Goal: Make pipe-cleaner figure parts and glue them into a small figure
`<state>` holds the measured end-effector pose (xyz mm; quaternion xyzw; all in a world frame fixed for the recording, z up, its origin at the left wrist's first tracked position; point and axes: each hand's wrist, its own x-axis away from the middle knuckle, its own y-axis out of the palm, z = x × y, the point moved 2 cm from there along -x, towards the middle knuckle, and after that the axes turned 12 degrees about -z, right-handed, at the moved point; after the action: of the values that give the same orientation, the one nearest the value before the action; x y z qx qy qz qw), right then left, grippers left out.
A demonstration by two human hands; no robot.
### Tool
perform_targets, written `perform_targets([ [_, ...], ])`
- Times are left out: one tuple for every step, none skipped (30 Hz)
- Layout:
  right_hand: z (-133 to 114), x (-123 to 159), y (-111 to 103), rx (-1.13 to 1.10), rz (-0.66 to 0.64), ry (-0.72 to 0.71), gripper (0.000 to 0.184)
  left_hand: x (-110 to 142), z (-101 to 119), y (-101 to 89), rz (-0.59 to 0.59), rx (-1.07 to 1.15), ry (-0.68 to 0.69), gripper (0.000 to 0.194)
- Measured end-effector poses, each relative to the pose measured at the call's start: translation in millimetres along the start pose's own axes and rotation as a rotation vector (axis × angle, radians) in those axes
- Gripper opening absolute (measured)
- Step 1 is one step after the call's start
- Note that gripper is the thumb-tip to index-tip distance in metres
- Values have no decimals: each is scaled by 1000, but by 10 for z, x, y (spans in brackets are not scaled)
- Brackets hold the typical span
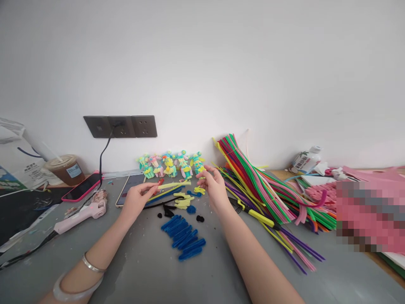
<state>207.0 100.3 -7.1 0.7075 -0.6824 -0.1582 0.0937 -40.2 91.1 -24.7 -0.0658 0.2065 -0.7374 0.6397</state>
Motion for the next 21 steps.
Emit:
perform_targets([
  [-5, -7, -16, 0, 3, -9, 45, 3, 10, -8, 18, -88, 10, 26],
  [-12, -14, -32, 2, 5, -18, 44, 8, 24, -18, 44, -168, 26, 26],
  [-20, -19, -48, 5, 8, -26, 43, 13, 39, -29, 74, -229, 45, 27],
  [-31, -23, -64, 7, 15, -34, 41, 19, 56, -37, 100, -268, 68, 28],
  [-43, -26, -79, 7, 25, -42, 40, 24, 71, -42, 114, -290, 92, 29],
  [-58, -26, -92, 6, 37, -50, 37, 30, 85, -41, 116, -297, 113, 28],
  [-73, -26, -102, 3, 51, -59, 35, 36, 97, -35, 111, -298, 132, 27],
  [-88, -24, -110, -1, 65, -68, 34, 43, 108, -24, 103, -296, 148, 25],
  [-100, -23, -115, -6, 76, -77, 32, 49, 118, -9, 89, -293, 160, 24],
  [-110, -21, -117, -11, 83, -85, 32, 55, 128, 10, 71, -290, 170, 23],
  [-115, -21, -118, -15, 88, -90, 31, 61, 137, 30, 52, -287, 176, 22],
  [-117, -21, -118, -17, 90, -92, 31, 66, 146, 50, 32, -283, 180, 21],
  [-116, -21, -117, -18, 91, -93, 31, 70, 155, 69, 11, -276, 182, 20],
  [-114, -22, -116, -19, 91, -94, 31, 74, 163, 84, -10, -267, 182, 20],
  [-111, -23, -115, -21, 89, -94, 30, 78, 169, 94, -24, -258, 182, 19],
  [-109, -23, -114, -24, 88, -94, 29, 83, 172, 99, -30, -250, 185, 19],
  [-107, -23, -114, -28, 87, -94, 29, 87, 173, 100, -29, -242, 190, 19],
  [-106, -23, -114, -33, 87, -95, 28, 92, 171, 98, -25, -234, 197, 19],
  [-105, -22, -114, -40, 89, -98, 28, 98, 165, 95, -20, -227, 202, 19],
  [-105, -22, -115, -47, 91, -102, 27, 104, 158, 93, -20, -220, 204, 19],
  [-104, -23, -116, -54, 94, -107, 26, 109, 151, 93, -26, -217, 201, 19],
])
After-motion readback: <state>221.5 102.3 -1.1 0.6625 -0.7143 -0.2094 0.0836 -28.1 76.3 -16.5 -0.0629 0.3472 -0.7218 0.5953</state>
